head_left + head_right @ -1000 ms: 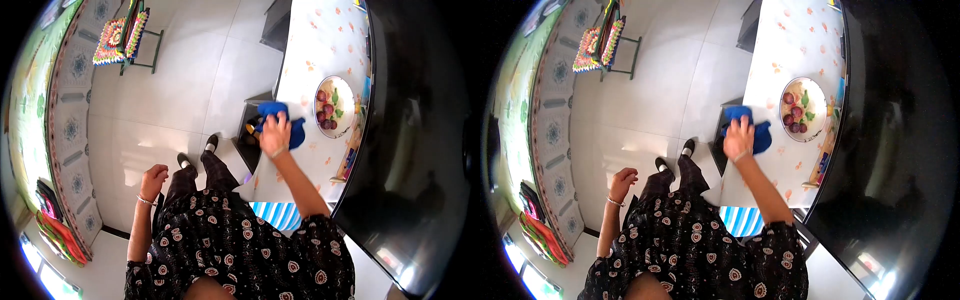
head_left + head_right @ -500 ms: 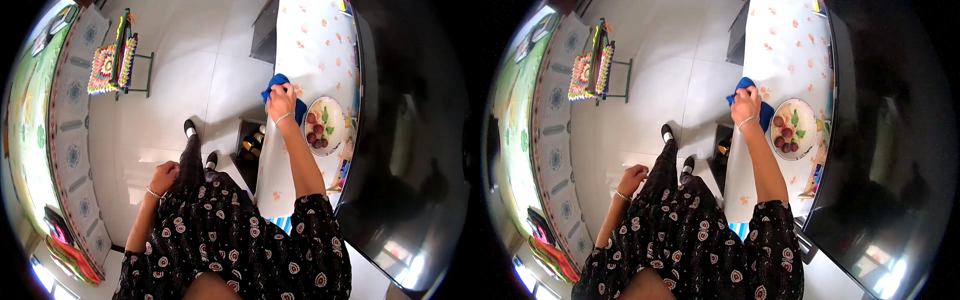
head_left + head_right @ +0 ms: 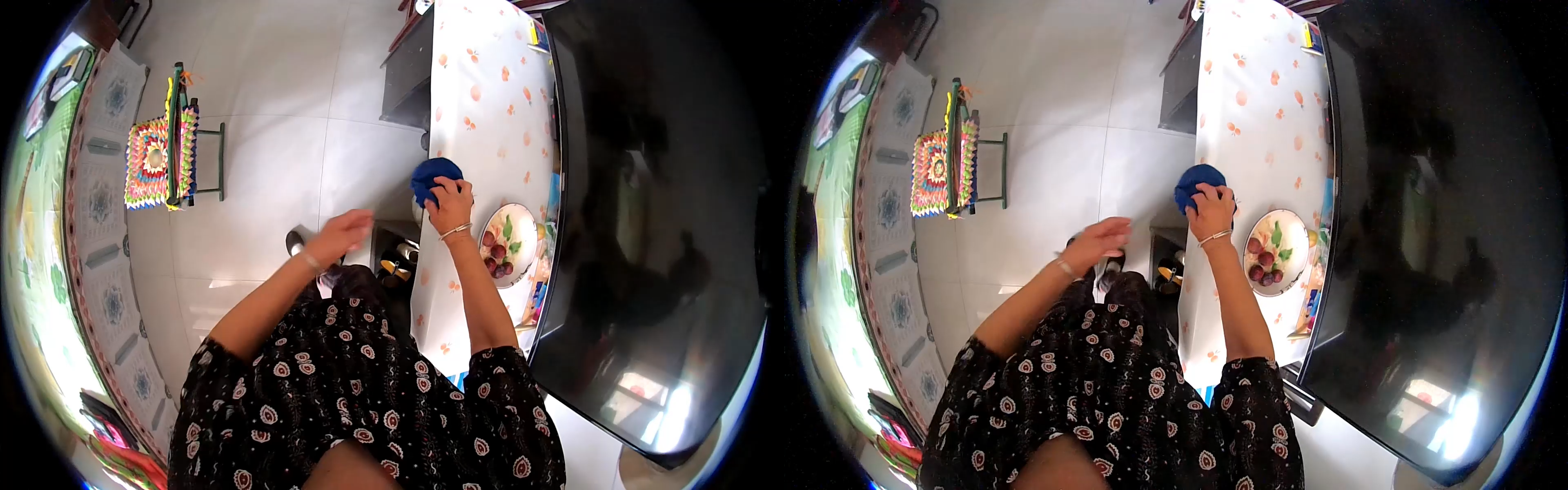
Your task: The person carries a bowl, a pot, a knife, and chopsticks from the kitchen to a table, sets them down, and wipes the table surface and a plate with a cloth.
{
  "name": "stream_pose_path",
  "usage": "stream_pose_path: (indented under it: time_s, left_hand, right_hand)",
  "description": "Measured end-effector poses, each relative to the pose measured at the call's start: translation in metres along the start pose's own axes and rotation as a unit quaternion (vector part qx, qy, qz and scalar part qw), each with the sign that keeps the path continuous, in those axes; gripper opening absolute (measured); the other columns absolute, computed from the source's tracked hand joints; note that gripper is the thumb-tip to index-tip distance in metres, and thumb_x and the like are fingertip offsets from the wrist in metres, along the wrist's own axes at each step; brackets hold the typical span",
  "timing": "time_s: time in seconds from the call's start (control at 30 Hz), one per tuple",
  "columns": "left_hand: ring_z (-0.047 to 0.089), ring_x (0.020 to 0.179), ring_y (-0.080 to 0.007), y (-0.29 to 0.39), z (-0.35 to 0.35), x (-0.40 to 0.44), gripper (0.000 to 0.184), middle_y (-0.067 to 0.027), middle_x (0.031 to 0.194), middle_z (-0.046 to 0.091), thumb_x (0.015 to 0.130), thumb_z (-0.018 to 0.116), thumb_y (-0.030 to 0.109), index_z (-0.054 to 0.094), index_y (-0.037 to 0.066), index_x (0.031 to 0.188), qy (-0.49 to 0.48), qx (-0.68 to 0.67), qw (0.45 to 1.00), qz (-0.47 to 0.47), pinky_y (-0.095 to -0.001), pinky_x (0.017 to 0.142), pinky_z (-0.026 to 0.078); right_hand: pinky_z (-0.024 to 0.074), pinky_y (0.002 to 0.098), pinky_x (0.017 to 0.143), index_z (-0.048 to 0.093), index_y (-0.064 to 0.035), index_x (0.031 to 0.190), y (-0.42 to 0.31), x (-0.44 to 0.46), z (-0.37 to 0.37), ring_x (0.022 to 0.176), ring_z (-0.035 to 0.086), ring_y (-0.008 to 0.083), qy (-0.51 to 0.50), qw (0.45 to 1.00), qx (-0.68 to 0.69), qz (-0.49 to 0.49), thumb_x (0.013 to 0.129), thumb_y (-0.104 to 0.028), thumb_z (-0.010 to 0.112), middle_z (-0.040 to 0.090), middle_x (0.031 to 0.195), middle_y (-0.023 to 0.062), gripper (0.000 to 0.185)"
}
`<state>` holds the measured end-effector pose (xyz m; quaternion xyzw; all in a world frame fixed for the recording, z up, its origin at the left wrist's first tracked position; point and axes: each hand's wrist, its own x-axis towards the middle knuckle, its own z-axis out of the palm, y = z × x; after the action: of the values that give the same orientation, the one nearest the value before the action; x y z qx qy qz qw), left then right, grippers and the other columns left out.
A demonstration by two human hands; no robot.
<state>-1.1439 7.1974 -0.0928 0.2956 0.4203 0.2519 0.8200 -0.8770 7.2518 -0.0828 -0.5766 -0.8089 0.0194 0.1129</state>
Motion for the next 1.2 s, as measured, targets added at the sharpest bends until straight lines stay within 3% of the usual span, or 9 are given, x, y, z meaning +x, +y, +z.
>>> stream_pose_path:
  time_s: [0.1,0.2,0.33,0.5,0.6,0.87,0.97,1.1,1.2]
  left_hand:
    - [0.041,0.120,-0.0214,-0.013,0.039,0.060,0.059,-0.0083,0.135,0.039,0.089,0.055,0.026,0.027,0.013,0.139,-0.069,-0.025,0.997,0.032,-0.0354,0.092,0.041]
    - [0.048,0.108,-0.0176,-0.011,0.082,0.097,0.061,-0.0117,0.126,0.044,0.089,0.052,0.024,0.022,0.011,0.141,-0.050,-0.066,0.996,0.017,-0.0310,0.085,0.044]
    - [0.043,0.114,-0.0207,-0.012,0.109,0.121,0.070,-0.0150,0.131,0.038,0.090,0.048,0.038,0.014,0.005,0.142,-0.045,-0.139,0.989,-0.009,-0.0333,0.091,0.041]
    - [0.032,0.124,-0.0352,-0.031,0.125,0.154,0.077,-0.0260,0.135,0.030,0.088,0.048,0.038,0.010,-0.009,0.136,0.076,0.079,0.984,0.138,-0.0427,0.104,0.024]
    - [0.029,0.123,-0.0406,-0.027,0.138,0.152,0.074,-0.0293,0.133,0.028,0.087,0.050,0.032,0.013,-0.009,0.135,0.155,0.285,0.929,0.177,-0.0440,0.104,0.023]
    - [0.036,0.112,-0.0442,0.010,0.136,0.205,0.062,-0.0305,0.126,0.035,0.085,0.053,0.020,0.023,-0.011,0.130,0.271,0.378,0.858,0.217,-0.0474,0.096,0.029]
    - [0.043,0.105,-0.0410,0.030,0.127,0.250,0.045,-0.0268,0.117,0.044,0.084,0.053,0.015,0.040,-0.011,0.119,0.336,0.427,0.786,0.295,-0.0468,0.091,0.033]
    - [0.048,0.096,-0.0361,0.088,0.111,0.295,0.026,-0.0227,0.106,0.049,0.079,0.053,0.009,0.056,-0.006,0.100,0.335,0.401,0.814,0.255,-0.0446,0.083,0.037]
    - [0.048,0.094,-0.0358,0.115,0.089,0.332,0.024,-0.0221,0.104,0.049,0.078,0.050,0.005,0.057,-0.003,0.100,0.334,0.597,0.658,0.313,-0.0444,0.081,0.037]
  right_hand:
    - [0.0380,0.0447,0.084,0.063,-0.0086,0.083,-0.001,0.001,-0.007,0.099,0.044,0.0338,-0.027,0.999,0.028,0.022,0.057,-0.011,0.071,0.056,0.110,0.0031,0.027]
    - [0.0375,0.0451,0.085,0.062,-0.0089,0.086,0.007,-0.003,-0.011,0.100,0.044,0.0344,-0.019,0.998,0.053,0.016,0.057,-0.012,0.071,0.055,0.112,0.0031,0.030]
    - [0.0365,0.0444,0.087,0.063,-0.0091,0.094,0.012,-0.004,-0.023,0.103,0.043,0.0334,-0.021,0.992,0.120,0.026,0.060,-0.012,0.067,0.053,0.119,0.0040,0.034]
    - [0.0433,0.0317,0.085,0.062,-0.0047,0.099,0.034,0.008,-0.042,0.108,0.048,0.0238,0.022,0.951,0.261,0.164,0.069,-0.004,0.061,0.051,0.124,0.0115,0.031]
    - [0.0450,0.0310,0.079,0.062,-0.0054,0.097,0.059,0.027,-0.045,0.105,0.051,0.0235,0.061,0.892,0.359,0.269,0.071,-0.006,0.060,0.053,0.121,0.0105,0.027]
    - [0.0464,0.0236,0.065,0.062,-0.0044,0.093,0.132,0.082,-0.031,0.095,0.055,0.0191,0.177,0.907,0.283,0.257,0.075,0.000,0.056,0.058,0.113,0.0099,0.019]
    - [0.0426,0.0327,0.081,0.060,-0.0021,0.094,0.151,0.090,-0.010,0.103,0.048,0.0276,0.170,0.925,0.218,0.261,0.074,-0.002,0.055,0.053,0.119,0.0126,0.021]
    - [0.0343,0.0380,0.093,0.057,-0.0012,0.103,0.167,0.103,0.012,0.113,0.038,0.0326,0.164,0.957,0.079,0.227,0.076,-0.008,0.053,0.047,0.127,0.0128,0.027]
    - [0.0269,0.0450,0.098,0.053,-0.0002,0.110,0.168,0.123,0.019,0.116,0.035,0.0349,0.140,0.954,0.047,0.261,0.078,-0.012,0.053,0.040,0.133,0.0134,0.033]
